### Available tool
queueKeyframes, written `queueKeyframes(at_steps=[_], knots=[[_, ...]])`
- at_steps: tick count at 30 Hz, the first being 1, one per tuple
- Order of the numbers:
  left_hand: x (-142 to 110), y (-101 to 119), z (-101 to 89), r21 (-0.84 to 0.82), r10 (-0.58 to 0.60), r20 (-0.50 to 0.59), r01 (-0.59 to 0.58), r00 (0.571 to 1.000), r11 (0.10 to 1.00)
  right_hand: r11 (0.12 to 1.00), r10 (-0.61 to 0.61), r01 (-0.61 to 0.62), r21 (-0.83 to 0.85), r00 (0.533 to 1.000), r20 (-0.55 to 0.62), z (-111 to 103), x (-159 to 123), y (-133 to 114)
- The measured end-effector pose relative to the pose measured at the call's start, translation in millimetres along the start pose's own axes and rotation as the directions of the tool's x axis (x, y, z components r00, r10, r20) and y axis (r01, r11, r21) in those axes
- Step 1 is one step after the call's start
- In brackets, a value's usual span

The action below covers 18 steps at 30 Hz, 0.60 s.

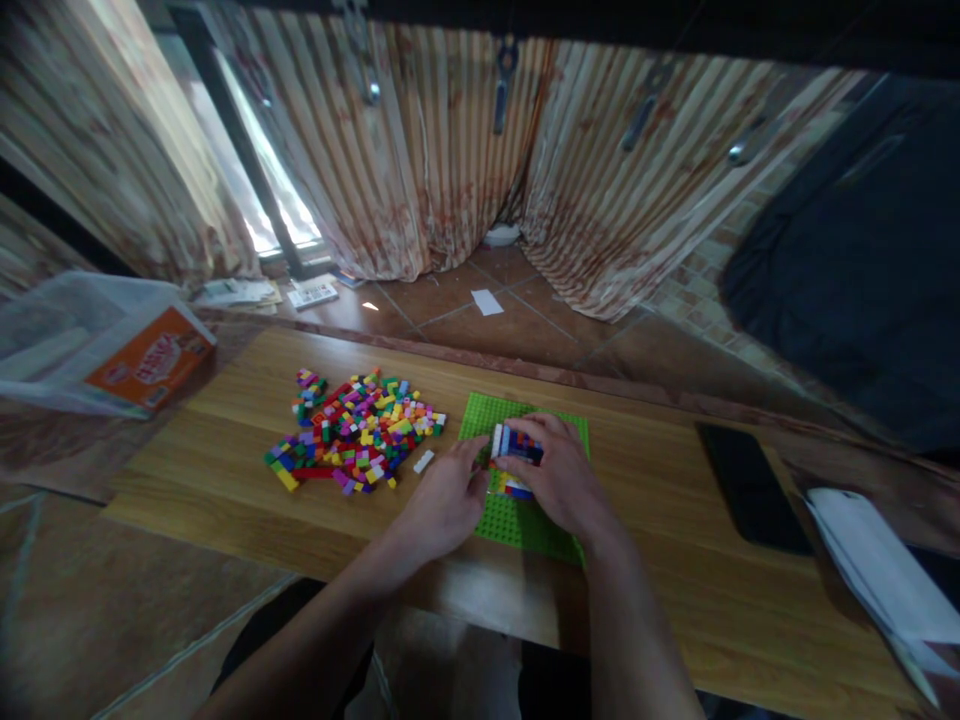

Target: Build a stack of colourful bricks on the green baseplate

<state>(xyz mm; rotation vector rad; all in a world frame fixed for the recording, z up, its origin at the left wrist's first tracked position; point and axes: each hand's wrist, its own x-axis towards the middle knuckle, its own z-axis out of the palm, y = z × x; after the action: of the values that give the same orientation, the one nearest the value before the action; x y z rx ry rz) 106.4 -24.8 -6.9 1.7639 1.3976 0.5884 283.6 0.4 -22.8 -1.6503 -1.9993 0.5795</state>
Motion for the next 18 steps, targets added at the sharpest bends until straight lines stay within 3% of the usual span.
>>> queueKeyframes(at_steps=[8, 18], knots=[[-0.3, -0.5, 0.3, -0.025, 0.005, 0.015, -0.005, 1.000, 1.000, 0.966, 0.032, -0.040, 0.257, 0.999, 0.037, 5.8, 0.0, 4.5], [-1.9, 3.7, -3.4, 0.000, -0.017, 0.057, 0.018, 0.998, 1.000, 0.937, 0.121, -0.135, 0.322, 0.991, 0.061, 6.1, -0.5, 0.3]])
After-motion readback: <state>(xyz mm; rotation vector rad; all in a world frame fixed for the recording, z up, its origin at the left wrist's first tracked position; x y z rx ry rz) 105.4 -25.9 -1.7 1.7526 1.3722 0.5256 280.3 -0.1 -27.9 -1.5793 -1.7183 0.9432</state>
